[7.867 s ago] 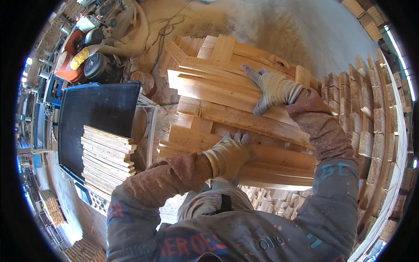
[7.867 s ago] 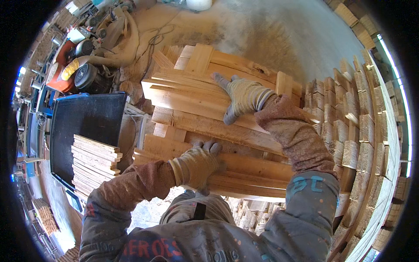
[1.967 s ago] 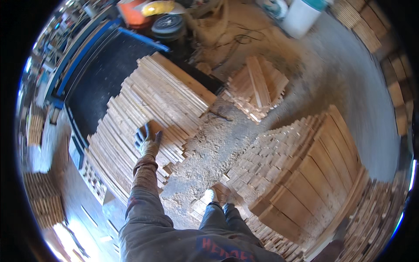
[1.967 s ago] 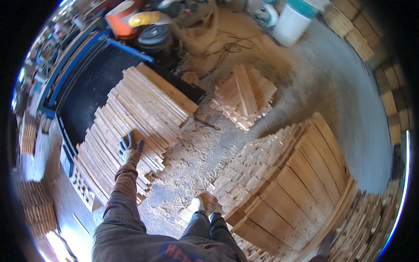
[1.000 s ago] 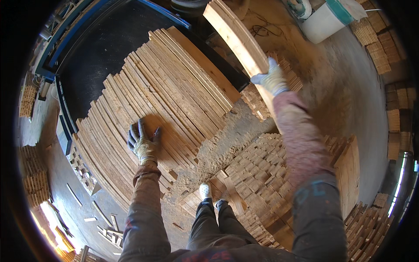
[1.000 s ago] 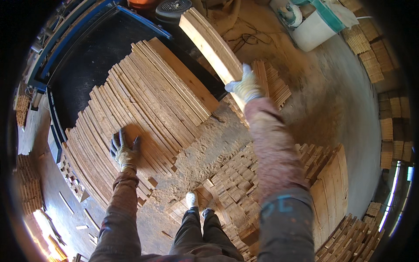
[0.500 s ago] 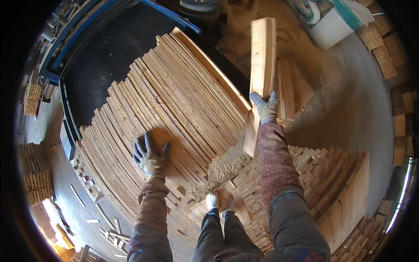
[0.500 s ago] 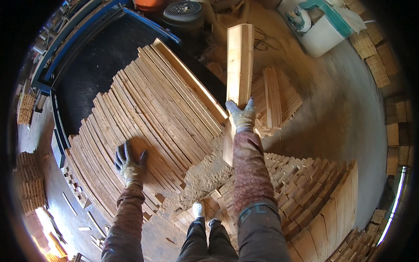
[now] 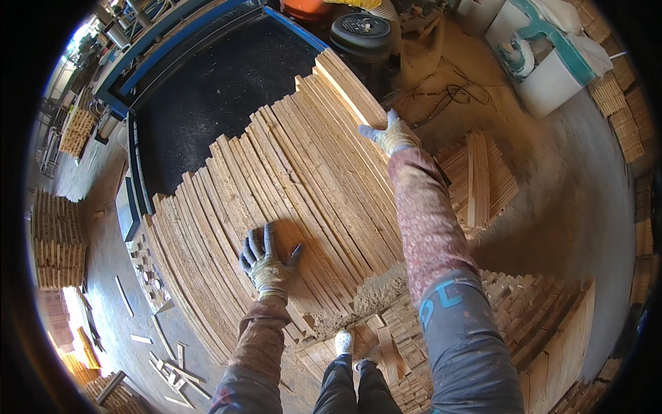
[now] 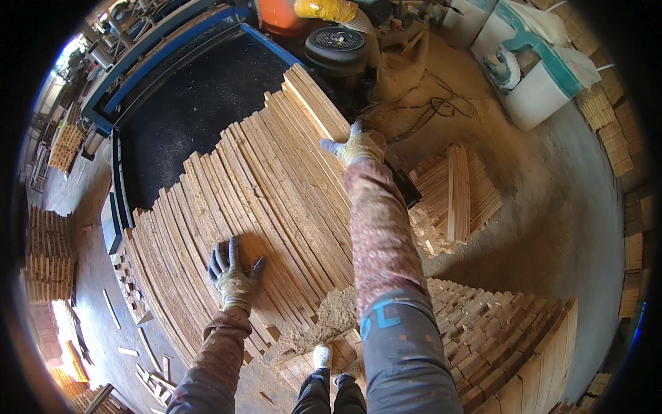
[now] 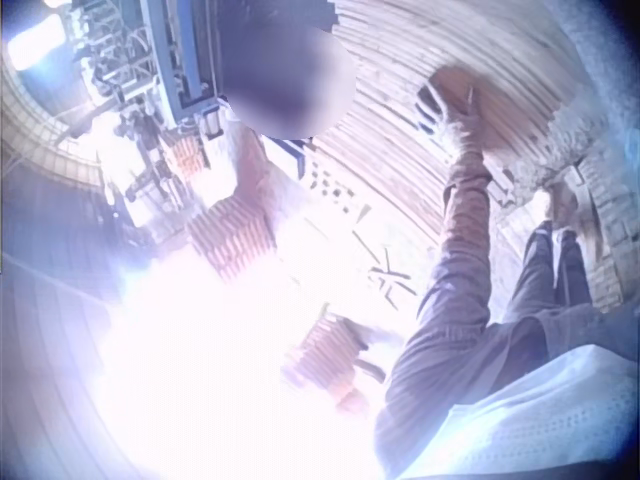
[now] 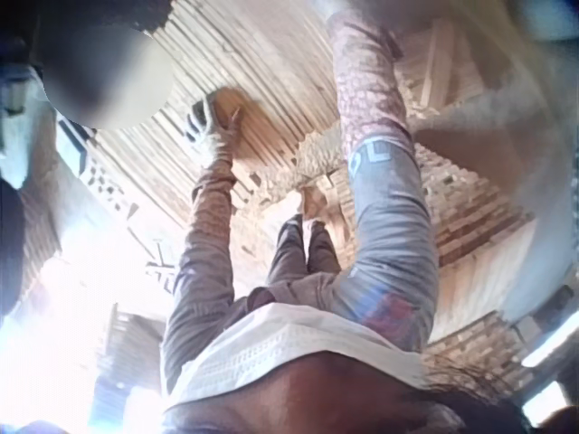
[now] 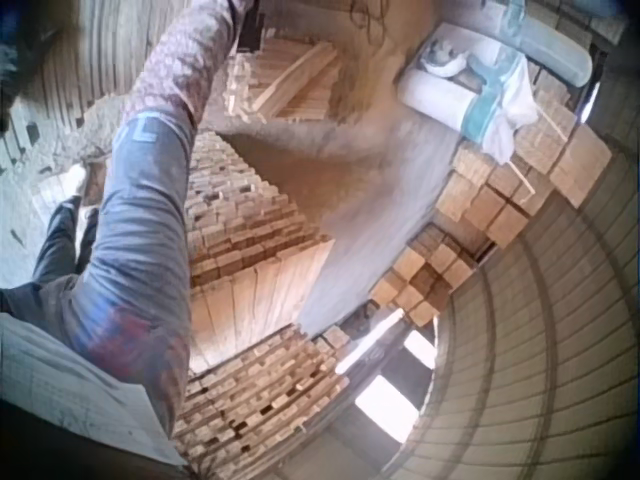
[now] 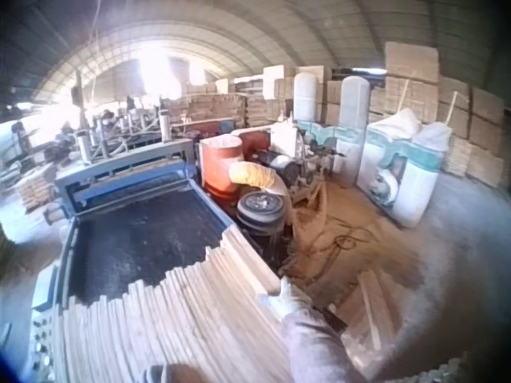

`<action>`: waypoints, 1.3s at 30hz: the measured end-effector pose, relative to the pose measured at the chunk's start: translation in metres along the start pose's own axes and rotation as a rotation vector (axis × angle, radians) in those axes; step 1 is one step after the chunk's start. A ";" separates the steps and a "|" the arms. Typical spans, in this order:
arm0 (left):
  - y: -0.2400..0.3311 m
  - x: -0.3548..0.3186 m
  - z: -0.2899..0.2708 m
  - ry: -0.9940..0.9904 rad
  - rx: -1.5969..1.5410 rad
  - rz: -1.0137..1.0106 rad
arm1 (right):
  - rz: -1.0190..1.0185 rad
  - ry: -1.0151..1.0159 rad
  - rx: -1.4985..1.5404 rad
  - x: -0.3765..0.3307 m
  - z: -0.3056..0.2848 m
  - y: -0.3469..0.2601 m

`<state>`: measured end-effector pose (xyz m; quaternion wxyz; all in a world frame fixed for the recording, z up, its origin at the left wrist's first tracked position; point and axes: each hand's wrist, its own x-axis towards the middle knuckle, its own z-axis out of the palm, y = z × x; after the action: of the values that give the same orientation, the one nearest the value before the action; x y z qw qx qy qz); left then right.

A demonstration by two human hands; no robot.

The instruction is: The person repeatedly picks up wooden planks from a pile and stacks them neatly on a nearby surface. The person handles the planks one at a time, aligning them carefully to form a growing stack.

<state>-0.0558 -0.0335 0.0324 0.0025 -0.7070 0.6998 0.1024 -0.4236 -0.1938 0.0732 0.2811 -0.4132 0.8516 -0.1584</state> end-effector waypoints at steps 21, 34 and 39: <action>-0.345 -0.031 -0.053 0.717 -0.552 -0.318 | -0.435 0.057 0.552 -0.325 0.080 0.126; -0.527 0.003 0.052 0.156 0.018 -0.456 | -0.501 -0.105 0.084 -0.306 -0.015 0.014; -0.553 -0.005 0.062 0.238 -0.345 -0.409 | -0.541 -0.121 -0.304 -0.341 -0.058 0.015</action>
<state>0.4834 -0.0075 -0.1051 -0.1793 -0.8303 0.5105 0.1336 -0.2972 0.0880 0.2300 0.2139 -0.6707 0.7064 -0.0732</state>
